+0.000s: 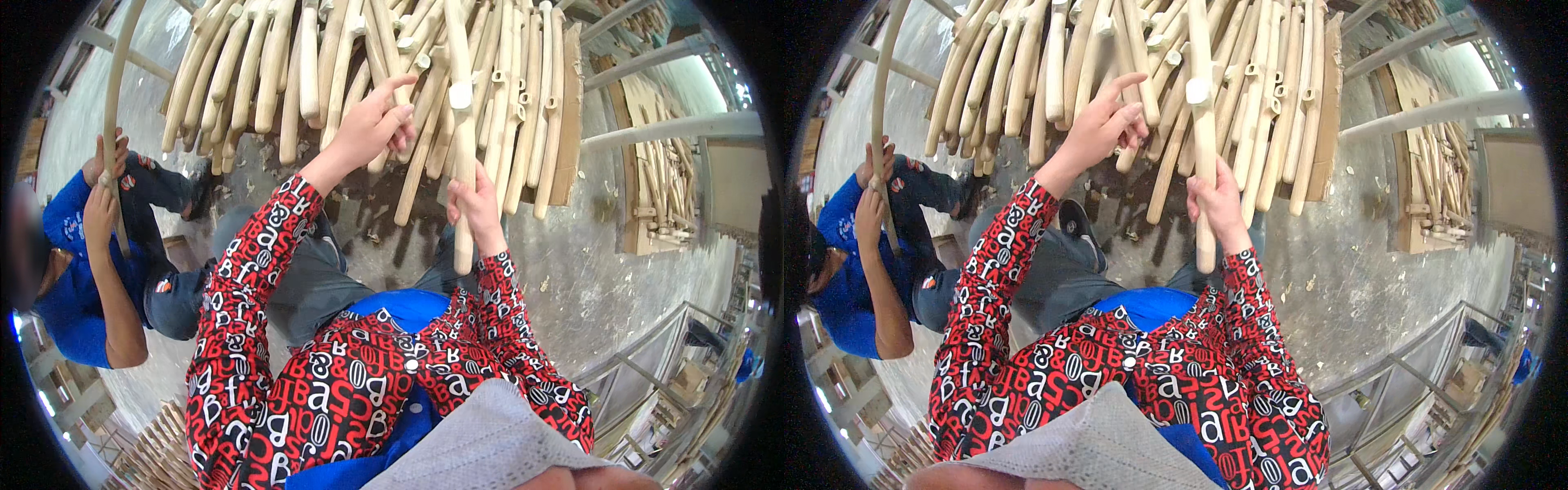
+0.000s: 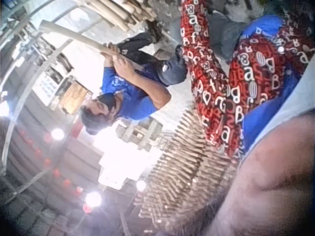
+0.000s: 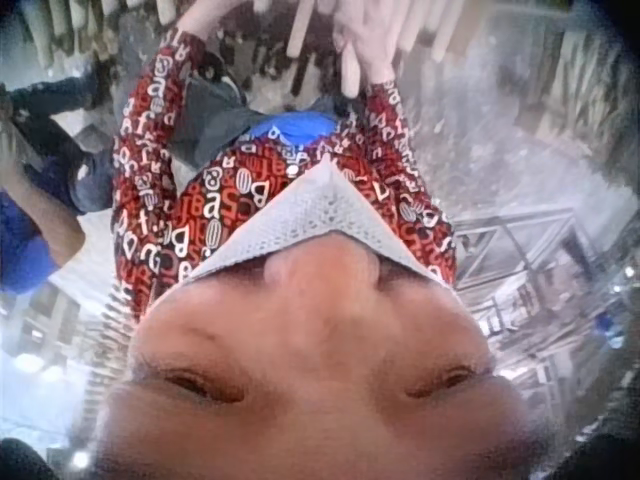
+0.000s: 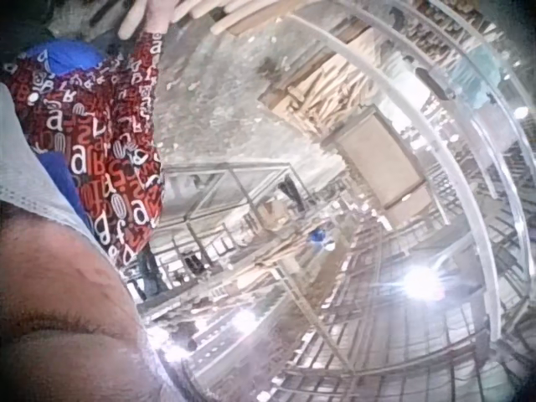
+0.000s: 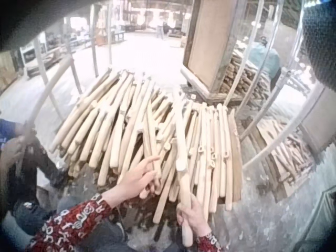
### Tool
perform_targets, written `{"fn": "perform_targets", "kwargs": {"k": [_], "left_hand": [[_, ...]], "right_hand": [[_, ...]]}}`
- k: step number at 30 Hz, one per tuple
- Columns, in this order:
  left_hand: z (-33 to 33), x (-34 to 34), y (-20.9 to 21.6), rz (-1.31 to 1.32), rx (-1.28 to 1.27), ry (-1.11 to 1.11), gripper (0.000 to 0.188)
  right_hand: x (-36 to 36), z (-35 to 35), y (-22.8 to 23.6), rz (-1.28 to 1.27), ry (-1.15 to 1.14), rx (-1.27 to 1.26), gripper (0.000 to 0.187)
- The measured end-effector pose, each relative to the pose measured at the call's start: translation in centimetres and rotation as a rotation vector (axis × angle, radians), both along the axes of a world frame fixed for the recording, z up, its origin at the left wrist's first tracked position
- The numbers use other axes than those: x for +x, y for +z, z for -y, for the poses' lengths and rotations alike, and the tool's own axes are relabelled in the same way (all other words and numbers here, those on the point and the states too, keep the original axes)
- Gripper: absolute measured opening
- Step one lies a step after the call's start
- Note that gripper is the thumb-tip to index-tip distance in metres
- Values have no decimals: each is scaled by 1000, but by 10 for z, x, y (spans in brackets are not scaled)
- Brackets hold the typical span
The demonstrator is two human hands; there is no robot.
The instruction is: The person sits on the floor and smooths wooden handles by hand, picking them up one at a time from a pile, rubbing the surface, and placing them back. Another person works alongside doing the same.
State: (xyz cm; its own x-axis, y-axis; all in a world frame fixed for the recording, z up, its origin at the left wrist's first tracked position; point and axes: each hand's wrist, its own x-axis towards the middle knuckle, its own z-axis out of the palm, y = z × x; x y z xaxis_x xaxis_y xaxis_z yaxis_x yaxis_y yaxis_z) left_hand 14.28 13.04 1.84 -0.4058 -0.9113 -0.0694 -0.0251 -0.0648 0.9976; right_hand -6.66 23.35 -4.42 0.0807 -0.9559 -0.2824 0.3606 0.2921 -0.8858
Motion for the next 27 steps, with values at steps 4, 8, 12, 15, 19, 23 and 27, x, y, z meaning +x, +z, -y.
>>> {"fn": "perform_targets", "kwargs": {"k": [4, 8, 12, 15, 19, 23, 27], "left_hand": [[5, 3, -4, 257, -442, 50, 24], [7, 6, 1, 406, -567, 98, 21], [11, 18, 10, 436, -444, 30, 20], [10, 28, 10, 469, -460, -22, 18], [8, 36, 13, 551, -475, -26, 18], [12, 26, 18, 643, -561, -78, 17], [14, 12, 10, 728, -629, -69, 16]], "right_hand": [[16, -12, 14, -24, 68, -5, 51], [21, -17, 28, -194, 150, 0, 66], [23, -23, 28, -222, 218, 18, 70], [24, -26, 28, -150, 231, 33, 71], [24, -22, 28, -179, 315, 51, 77], [20, -23, 26, -329, 250, -37, 78], [18, -25, 43, -458, 249, -27, 79]]}}
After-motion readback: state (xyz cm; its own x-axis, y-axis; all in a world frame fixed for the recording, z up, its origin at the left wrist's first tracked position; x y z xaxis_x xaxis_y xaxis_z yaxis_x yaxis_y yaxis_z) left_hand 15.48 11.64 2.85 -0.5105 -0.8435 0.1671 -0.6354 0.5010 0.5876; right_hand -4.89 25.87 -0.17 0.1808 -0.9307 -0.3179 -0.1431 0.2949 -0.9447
